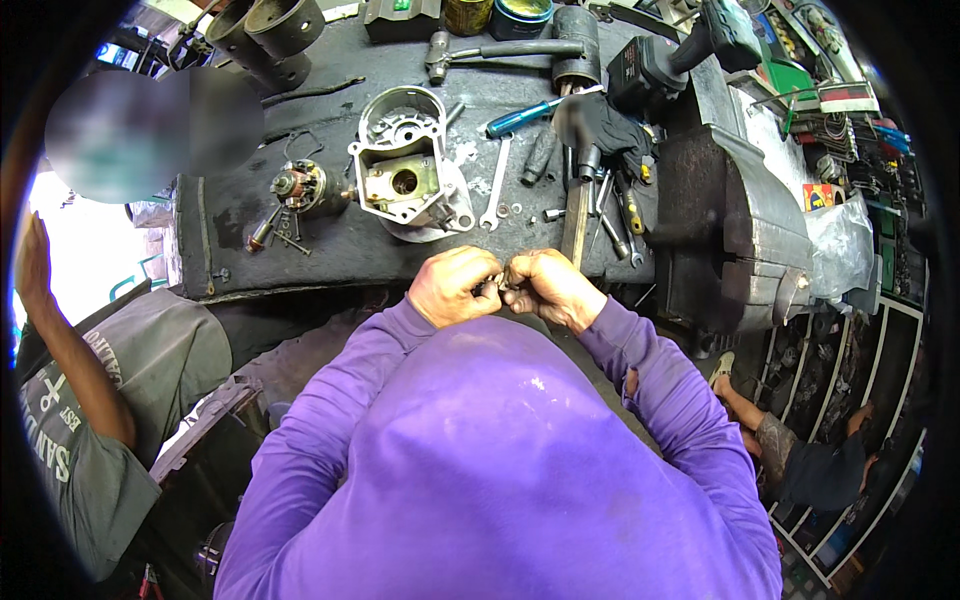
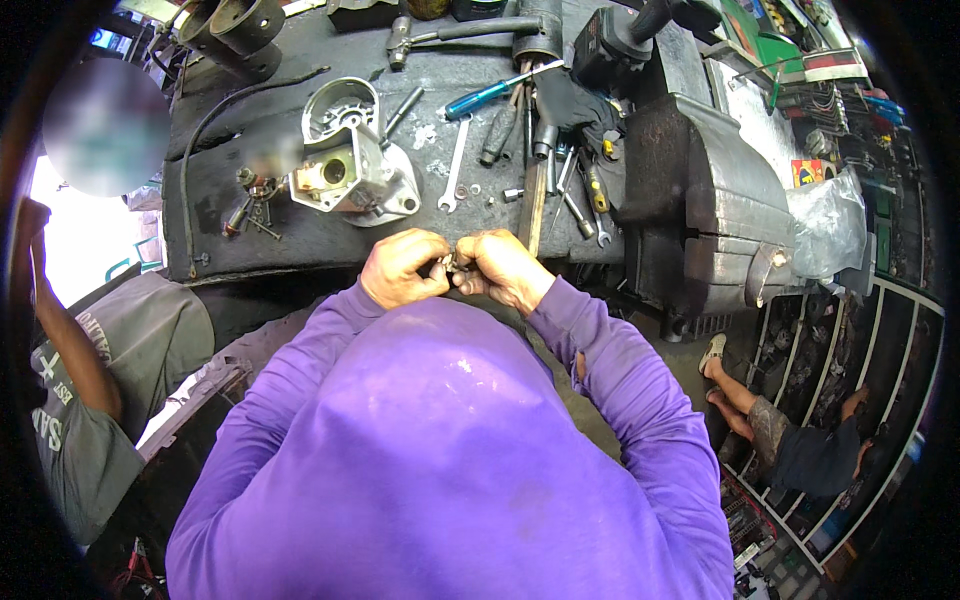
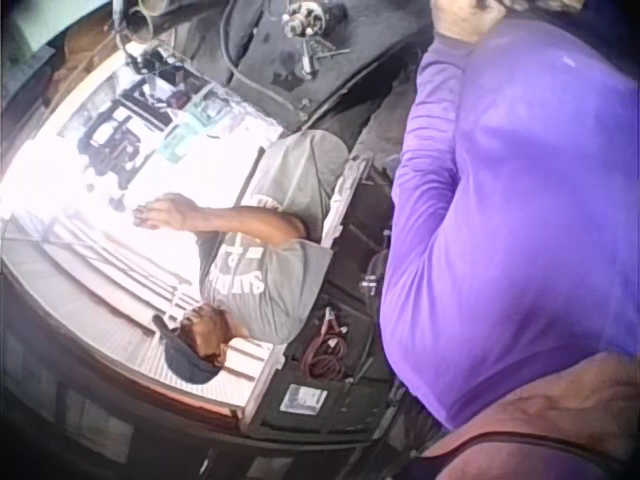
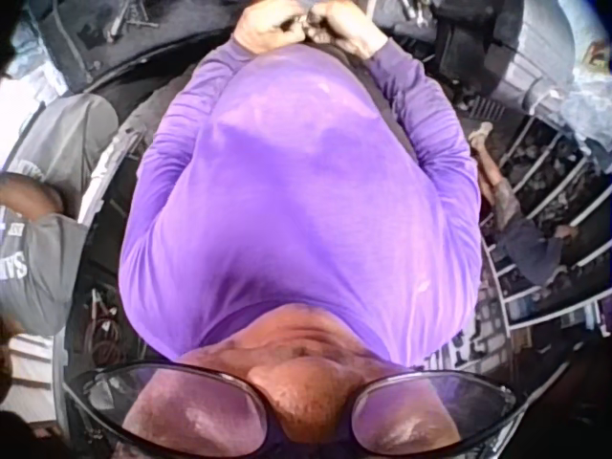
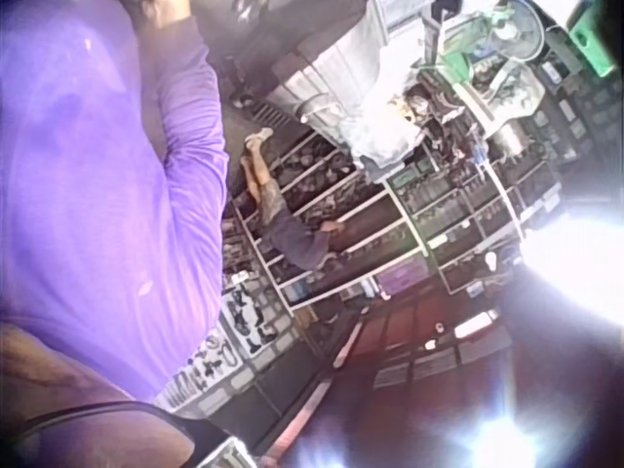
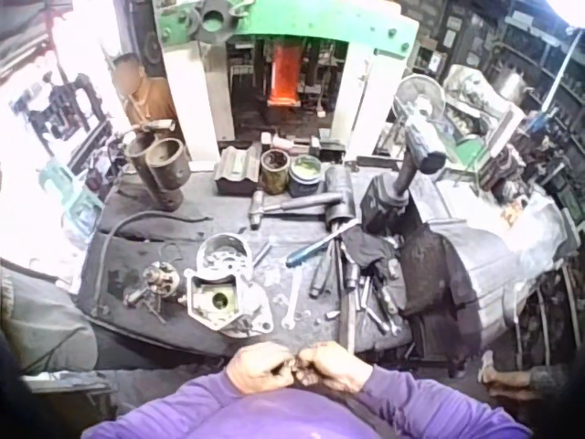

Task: The person is working on a small engine component, using a wrench to tighten bolts and a hammer to tap parts into place. They also use a grinding wheel to smooth a small metal piece.

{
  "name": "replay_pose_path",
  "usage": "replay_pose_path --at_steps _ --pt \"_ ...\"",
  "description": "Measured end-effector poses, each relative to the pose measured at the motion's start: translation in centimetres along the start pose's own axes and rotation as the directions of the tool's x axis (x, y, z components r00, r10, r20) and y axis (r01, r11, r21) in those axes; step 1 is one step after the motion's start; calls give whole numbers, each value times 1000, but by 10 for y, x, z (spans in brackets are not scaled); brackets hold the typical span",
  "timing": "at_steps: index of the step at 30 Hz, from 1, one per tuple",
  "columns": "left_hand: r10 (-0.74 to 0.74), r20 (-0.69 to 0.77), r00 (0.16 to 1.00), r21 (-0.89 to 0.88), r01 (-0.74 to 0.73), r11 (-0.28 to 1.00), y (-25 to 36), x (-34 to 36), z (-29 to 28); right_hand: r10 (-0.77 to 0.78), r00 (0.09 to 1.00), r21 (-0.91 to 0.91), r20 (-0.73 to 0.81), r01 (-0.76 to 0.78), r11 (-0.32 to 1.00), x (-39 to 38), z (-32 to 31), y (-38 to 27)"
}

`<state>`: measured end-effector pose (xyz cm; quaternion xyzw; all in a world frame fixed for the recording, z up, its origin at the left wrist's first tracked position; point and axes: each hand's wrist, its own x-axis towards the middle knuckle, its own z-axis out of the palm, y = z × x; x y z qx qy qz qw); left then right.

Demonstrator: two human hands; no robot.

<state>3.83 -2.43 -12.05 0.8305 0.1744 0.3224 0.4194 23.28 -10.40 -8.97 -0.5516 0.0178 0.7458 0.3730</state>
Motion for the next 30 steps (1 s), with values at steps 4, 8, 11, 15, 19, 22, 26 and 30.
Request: replay_pose_path --at_steps 4,8,11,15,19,22,26,30 --pt "-274 28 961 -125 275 953 2 -9 1 -125 990 -55 70 129 990 -2 -5 7" --pt "-526 101 844 -227 535 814 0 -14 4 -334 925 -275 183 374 886 1 -10 14" --pt "-644 168 746 -307 661 685 -3 -16 6 -481 857 -471 186 507 722 1 -11 16" --pt "-704 262 660 -522 711 472 -10 -16 8 -582 784 -634 217 566 527 0 -6 16" --pt "-729 355 585 -540 765 351 -15 -14 5 -703 636 -684 320 668 293 0 -2 12" --pt "-741 402 538 -520 800 299 -16 -13 3 -699 612 -742 371 648 174 1 -1 10" --pt "-745 436 504 -513 820 254 -17 -10 5 -706 601 -760 375 635 137 4 0 11" --pt "-771 418 481 -510 826 239 -19 -8 7 -715 597 -785 363 610 110 8 2 12"
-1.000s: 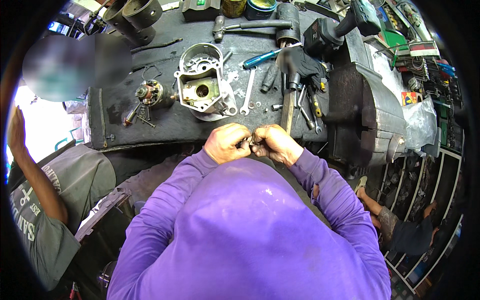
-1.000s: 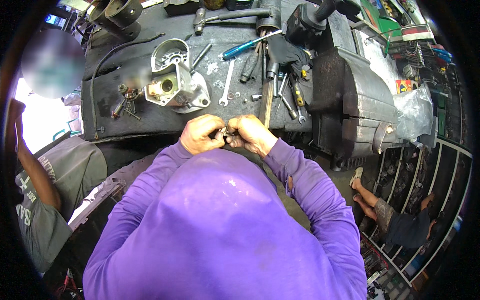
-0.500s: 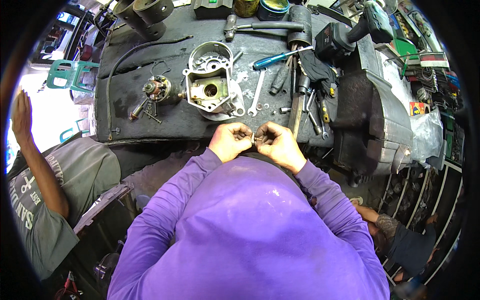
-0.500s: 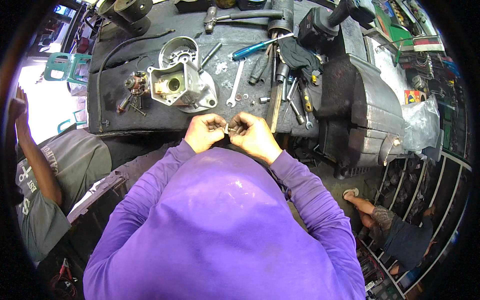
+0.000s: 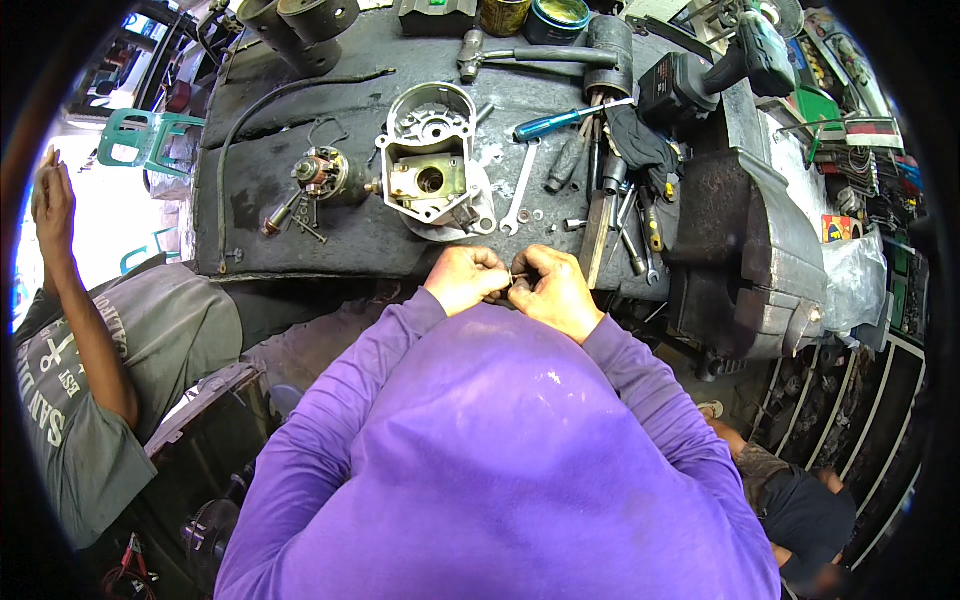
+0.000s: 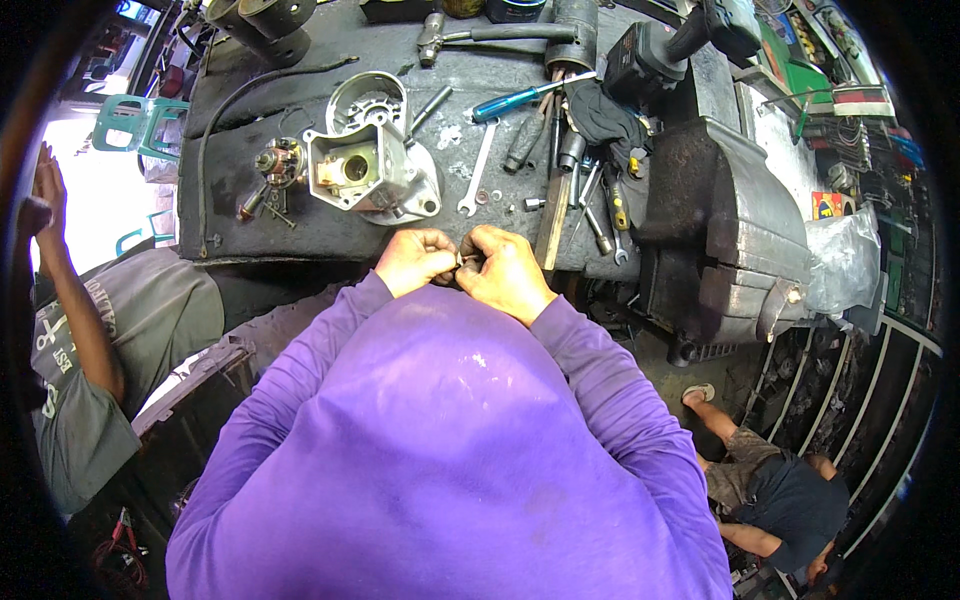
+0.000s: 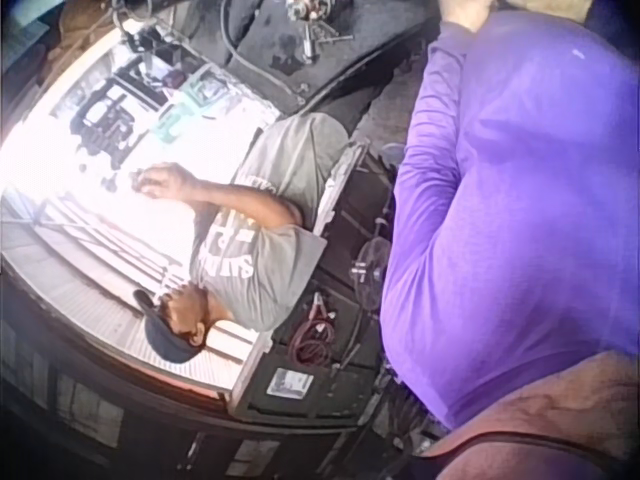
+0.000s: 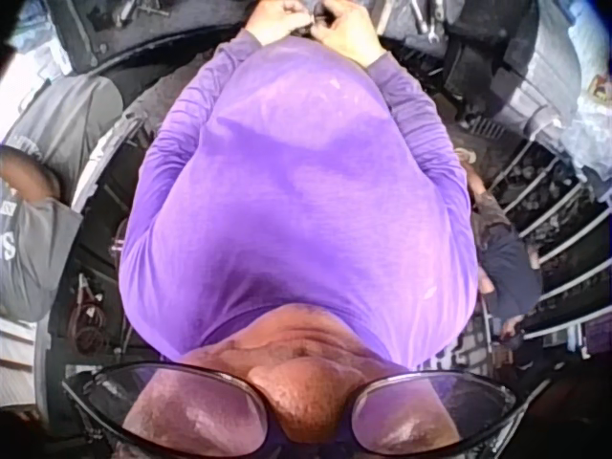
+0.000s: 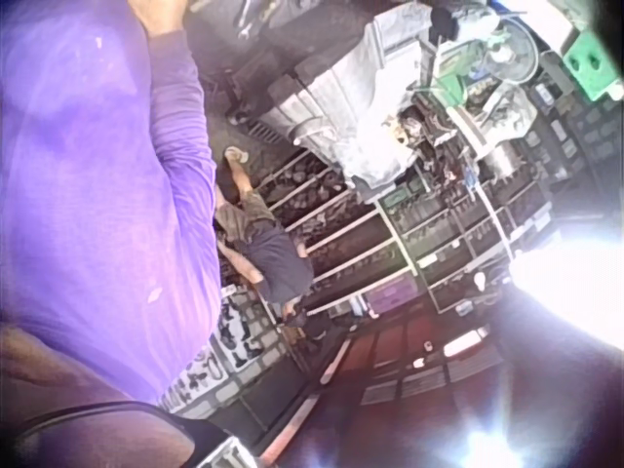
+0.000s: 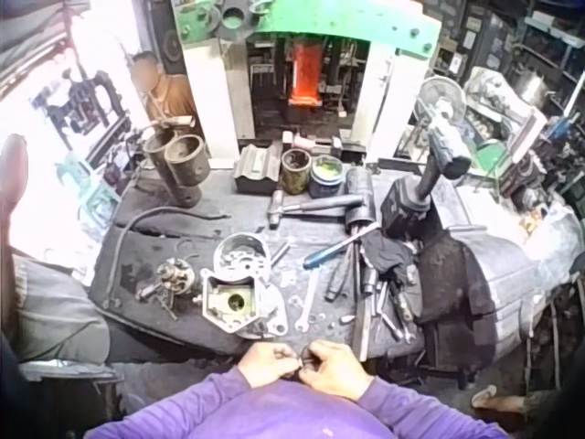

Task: The person is working on a small engine component, using a wrench to tighten bolts and a hammer to tap parts into place. They also use a grinding wheel to smooth a small metal piece.

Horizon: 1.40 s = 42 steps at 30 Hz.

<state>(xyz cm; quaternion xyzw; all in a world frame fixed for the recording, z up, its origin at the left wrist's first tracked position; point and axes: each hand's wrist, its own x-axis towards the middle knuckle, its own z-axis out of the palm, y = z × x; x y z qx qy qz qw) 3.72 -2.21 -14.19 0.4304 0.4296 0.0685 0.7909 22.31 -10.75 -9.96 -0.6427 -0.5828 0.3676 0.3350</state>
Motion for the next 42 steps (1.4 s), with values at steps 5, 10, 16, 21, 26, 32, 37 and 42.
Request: replay_pose_path --at_steps 5,10,16,21,26,32,37,42 --pt "-18 -20 1000 -20 17 1000 0 3 0 46 999 16 5 -47 999 4 -1 -1" --pt "13 -22 1000 80 -12 997 0 4 -1 128 991 75 48 -131 989 5 -5 -5" --pt "-7 -46 999 107 12 994 -2 7 -2 110 990 68 92 -116 991 11 -10 -4" --pt "-13 -69 998 103 20 995 -2 11 -3 122 985 -5 123 -123 992 19 -14 -4" --pt "-41 -81 996 74 47 996 -3 12 -2 156 977 19 146 -160 987 21 -19 -4" --pt "-16 -78 997 50 20 999 -1 12 3 78 986 -76 146 -68 995 25 -21 3" --pt "-65 -64 996 -26 64 998 -4 17 3 180 964 -17 196 -180 984 31 -22 10" --pt "-78 -61 995 -110 71 991 -16 27 2 145 966 -72 212 -133 989 38 -22 17"
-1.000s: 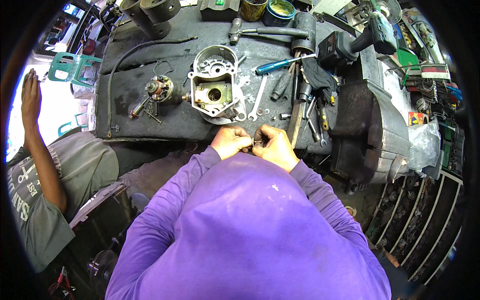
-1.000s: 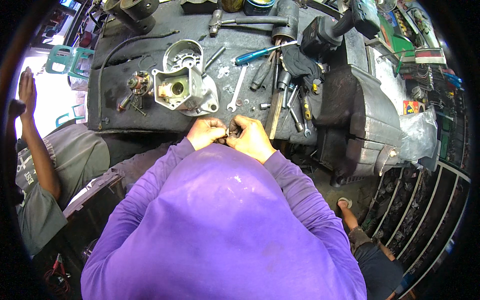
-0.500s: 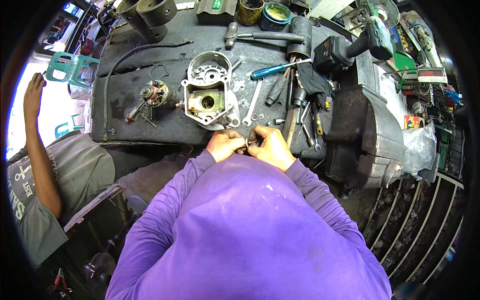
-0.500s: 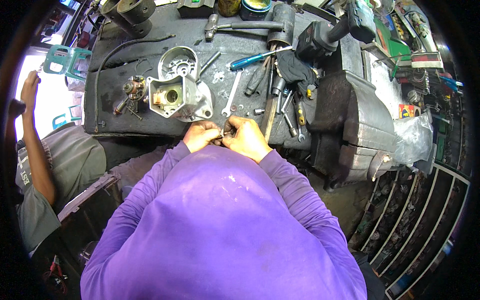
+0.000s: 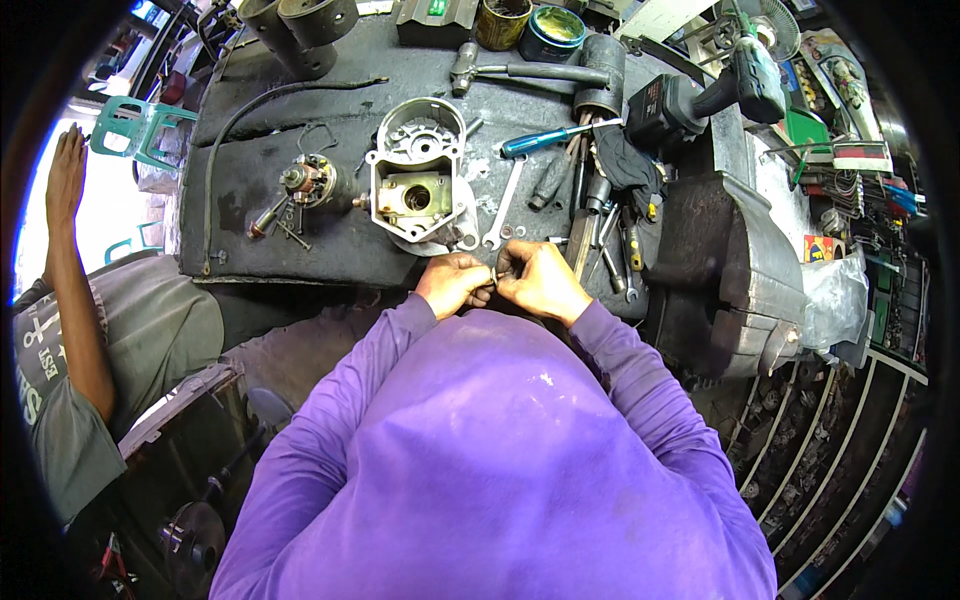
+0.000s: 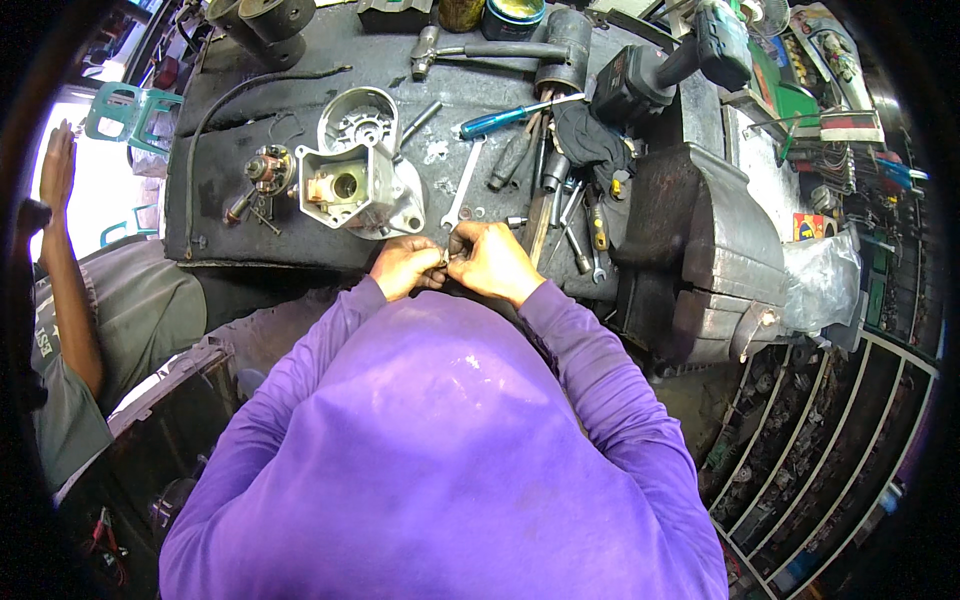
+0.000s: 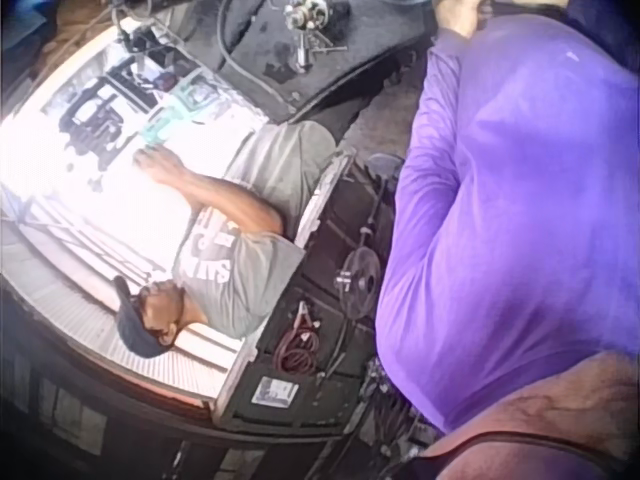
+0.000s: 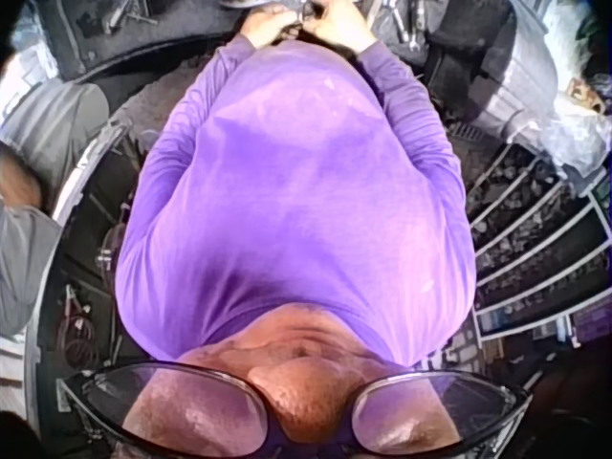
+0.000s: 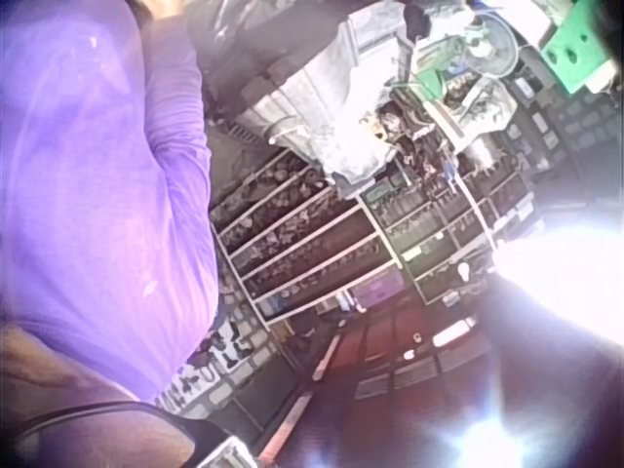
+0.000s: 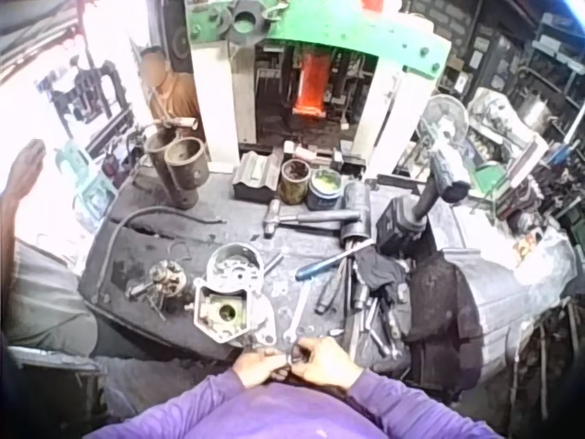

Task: The person is working on a small engine component, using a wrench to tighten bolts and a hammer to tap parts into place. They also use a grinding wheel to smooth a small metal piece.

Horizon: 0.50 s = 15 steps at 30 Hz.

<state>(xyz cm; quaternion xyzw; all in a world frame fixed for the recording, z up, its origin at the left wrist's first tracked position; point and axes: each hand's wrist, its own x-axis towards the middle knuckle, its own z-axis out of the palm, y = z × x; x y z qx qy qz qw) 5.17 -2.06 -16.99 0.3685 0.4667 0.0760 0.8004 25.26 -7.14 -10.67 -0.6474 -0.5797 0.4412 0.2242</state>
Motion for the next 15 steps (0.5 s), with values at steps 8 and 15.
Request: replay_pose_path --at_steps 8,15 --pt "52 18 998 -164 -48 985 -15 4 -3 -45 997 93 62 39 995 3 -2 12" --pt "44 10 999 -130 -42 991 -15 -1 -4 -96 986 137 139 77 988 1 -11 13"
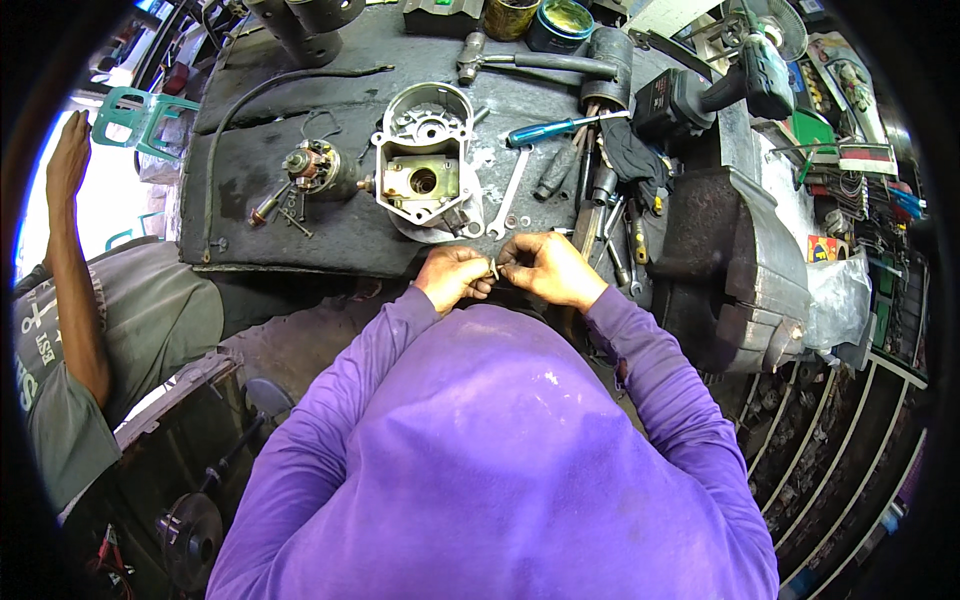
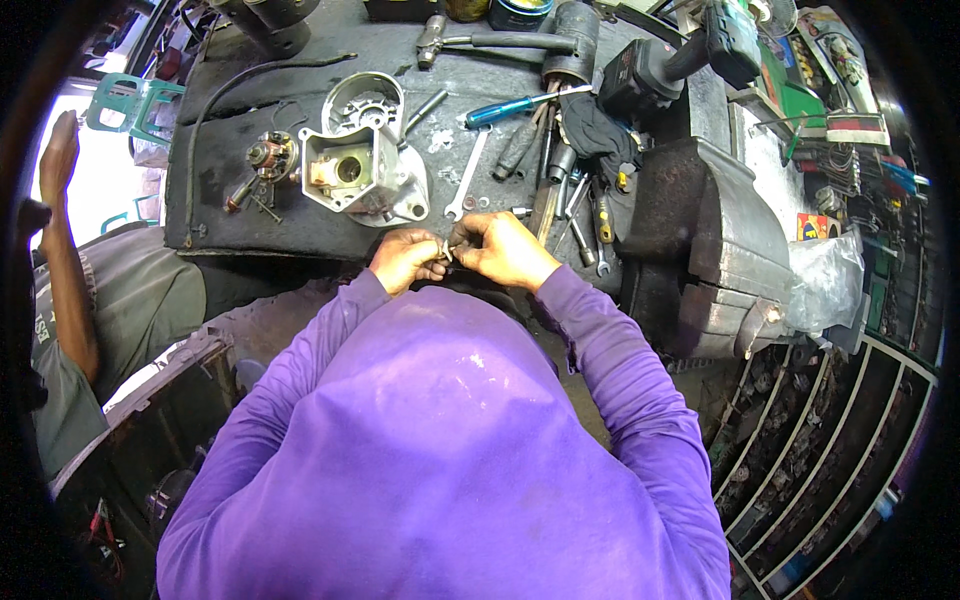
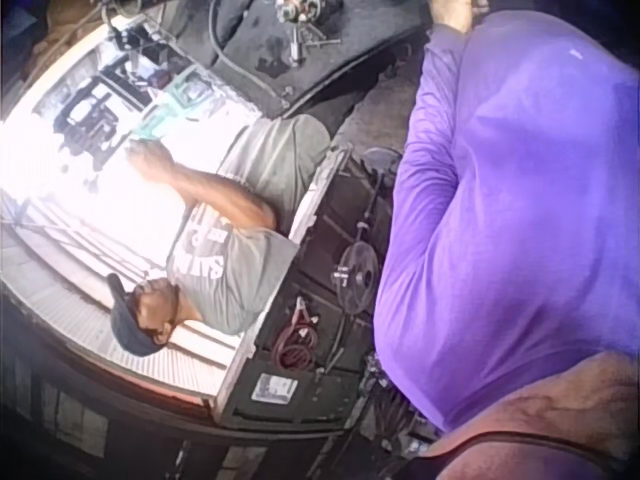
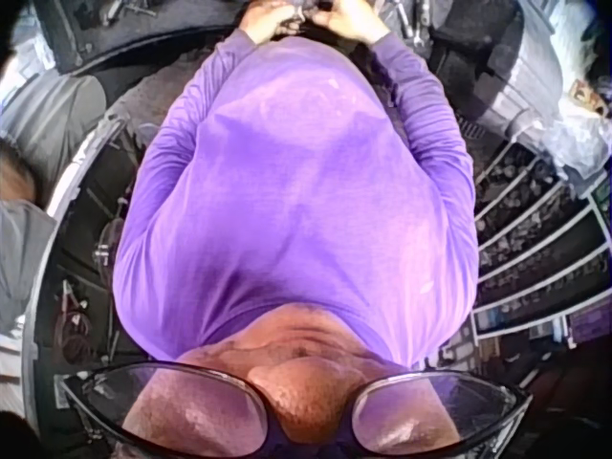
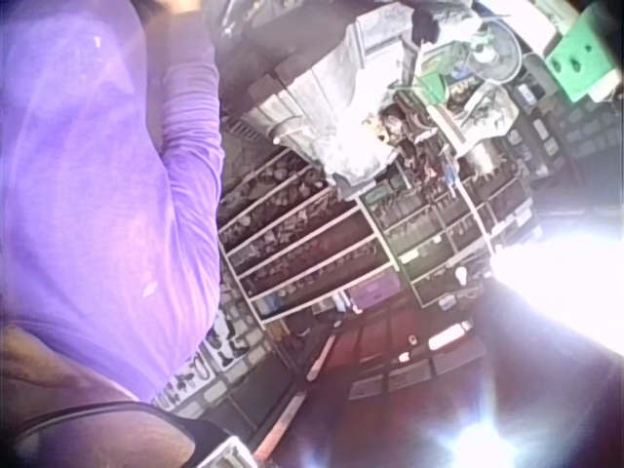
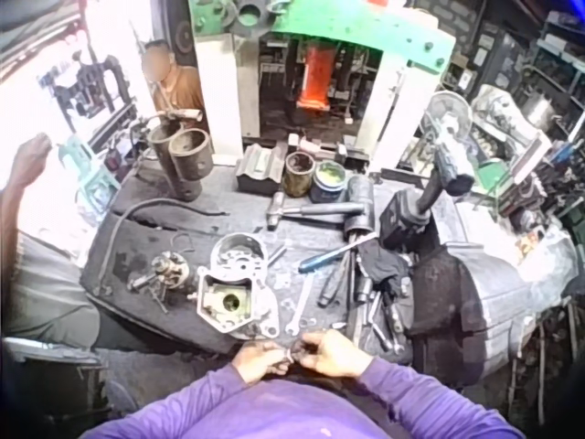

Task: The person is working on a small engine component, using a wrench to tighten bolts and a hammer to tap parts into place. They also use a grinding wheel to smooth a small metal piece.

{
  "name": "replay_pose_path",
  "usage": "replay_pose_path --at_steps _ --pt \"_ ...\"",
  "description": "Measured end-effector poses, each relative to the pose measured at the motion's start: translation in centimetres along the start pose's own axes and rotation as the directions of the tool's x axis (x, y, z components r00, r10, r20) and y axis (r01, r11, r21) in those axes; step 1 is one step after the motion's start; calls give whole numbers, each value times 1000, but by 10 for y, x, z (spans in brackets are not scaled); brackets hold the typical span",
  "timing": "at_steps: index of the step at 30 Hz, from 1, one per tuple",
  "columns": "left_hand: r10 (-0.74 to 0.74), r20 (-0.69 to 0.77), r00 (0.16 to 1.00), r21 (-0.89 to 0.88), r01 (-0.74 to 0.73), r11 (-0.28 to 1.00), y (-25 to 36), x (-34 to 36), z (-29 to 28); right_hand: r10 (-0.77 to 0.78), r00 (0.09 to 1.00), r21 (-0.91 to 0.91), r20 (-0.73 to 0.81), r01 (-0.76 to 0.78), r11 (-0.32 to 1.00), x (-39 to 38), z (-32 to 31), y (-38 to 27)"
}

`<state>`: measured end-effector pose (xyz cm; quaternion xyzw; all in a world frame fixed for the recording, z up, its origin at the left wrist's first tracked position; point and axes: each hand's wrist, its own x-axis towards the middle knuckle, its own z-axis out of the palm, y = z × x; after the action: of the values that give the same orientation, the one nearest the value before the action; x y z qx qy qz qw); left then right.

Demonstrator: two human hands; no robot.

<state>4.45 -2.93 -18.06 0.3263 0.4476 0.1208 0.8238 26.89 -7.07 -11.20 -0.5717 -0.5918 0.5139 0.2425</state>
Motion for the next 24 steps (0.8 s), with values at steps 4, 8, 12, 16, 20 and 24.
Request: replay_pose_path --at_steps 4,8,12,16,20,24 --pt "22 1 1000 18 -22 1000 2 -3 2 124 992 99 -38 -120 988 -3 3 -4" --pt "30 -18 999 24 -30 999 3 -5 1 106 990 61 -93 -101 993 -7 7 -6" --pt "6 16 1000 48 -7 999 3 -8 -1 102 993 52 -54 -99 994 -8 6 -6" --pt "3 7 1000 42 -3 999 4 -10 1 127 990 70 -55 -123 990 -7 6 -8" --pt "9 -21 1000 57 -7 998 7 -14 0 70 997 17 -45 -69 997 -7 7 -11" --pt "8 2 1000 89 -8 996 6 -18 -2 72 996 2 -53 -72 997 -13 13 -13"
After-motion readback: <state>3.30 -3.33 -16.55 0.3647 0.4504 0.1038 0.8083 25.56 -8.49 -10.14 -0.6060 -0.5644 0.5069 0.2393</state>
